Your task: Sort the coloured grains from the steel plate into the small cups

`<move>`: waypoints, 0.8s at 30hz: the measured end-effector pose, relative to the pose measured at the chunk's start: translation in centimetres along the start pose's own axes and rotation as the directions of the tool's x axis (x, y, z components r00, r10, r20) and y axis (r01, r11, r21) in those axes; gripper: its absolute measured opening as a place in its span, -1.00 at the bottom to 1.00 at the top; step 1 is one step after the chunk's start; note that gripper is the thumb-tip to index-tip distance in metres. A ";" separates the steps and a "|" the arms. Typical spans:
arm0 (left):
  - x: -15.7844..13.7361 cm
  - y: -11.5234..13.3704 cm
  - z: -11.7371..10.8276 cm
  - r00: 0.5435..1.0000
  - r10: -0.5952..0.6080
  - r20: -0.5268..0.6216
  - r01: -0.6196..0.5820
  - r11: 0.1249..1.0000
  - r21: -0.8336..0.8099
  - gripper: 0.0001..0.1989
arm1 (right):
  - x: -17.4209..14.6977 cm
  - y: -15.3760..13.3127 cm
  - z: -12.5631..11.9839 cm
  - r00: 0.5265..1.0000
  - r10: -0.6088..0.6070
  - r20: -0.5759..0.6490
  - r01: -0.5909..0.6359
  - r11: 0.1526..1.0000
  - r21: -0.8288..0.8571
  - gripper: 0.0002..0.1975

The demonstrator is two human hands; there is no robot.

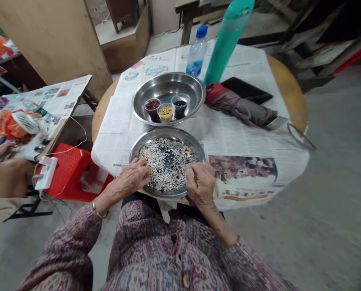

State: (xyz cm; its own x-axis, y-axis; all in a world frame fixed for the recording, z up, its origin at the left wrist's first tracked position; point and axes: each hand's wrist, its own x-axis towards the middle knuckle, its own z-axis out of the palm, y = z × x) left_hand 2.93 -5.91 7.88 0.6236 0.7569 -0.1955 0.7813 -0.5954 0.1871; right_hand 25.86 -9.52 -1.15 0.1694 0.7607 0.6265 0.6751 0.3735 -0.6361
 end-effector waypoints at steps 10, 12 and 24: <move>5.7 0.2 2.8 0.992 0.006 -0.125 -0.028 0.985 -0.172 -0.77 | 0.0 -0.1 0.1 0.998 0.056 0.028 -0.055 0.998 -0.007 -0.71; 7.0 0.7 2.6 0.987 0.065 -0.150 -0.090 0.982 -0.167 -0.68 | 0.0 -0.1 0.0 0.998 0.063 0.030 -0.062 0.998 -0.012 -0.71; 6.4 1.3 2.0 0.973 0.181 -0.143 -0.172 0.982 0.075 -0.73 | 0.2 -0.3 -0.1 0.998 0.060 0.027 -0.060 0.998 0.015 -0.72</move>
State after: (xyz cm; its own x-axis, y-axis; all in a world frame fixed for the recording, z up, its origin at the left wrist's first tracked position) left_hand 8.02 -2.37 4.97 0.7445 0.6674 -0.0183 0.6624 -0.7349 0.1455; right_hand 25.75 -9.57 -0.81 0.1901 0.7960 0.5747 0.6527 0.3349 -0.6796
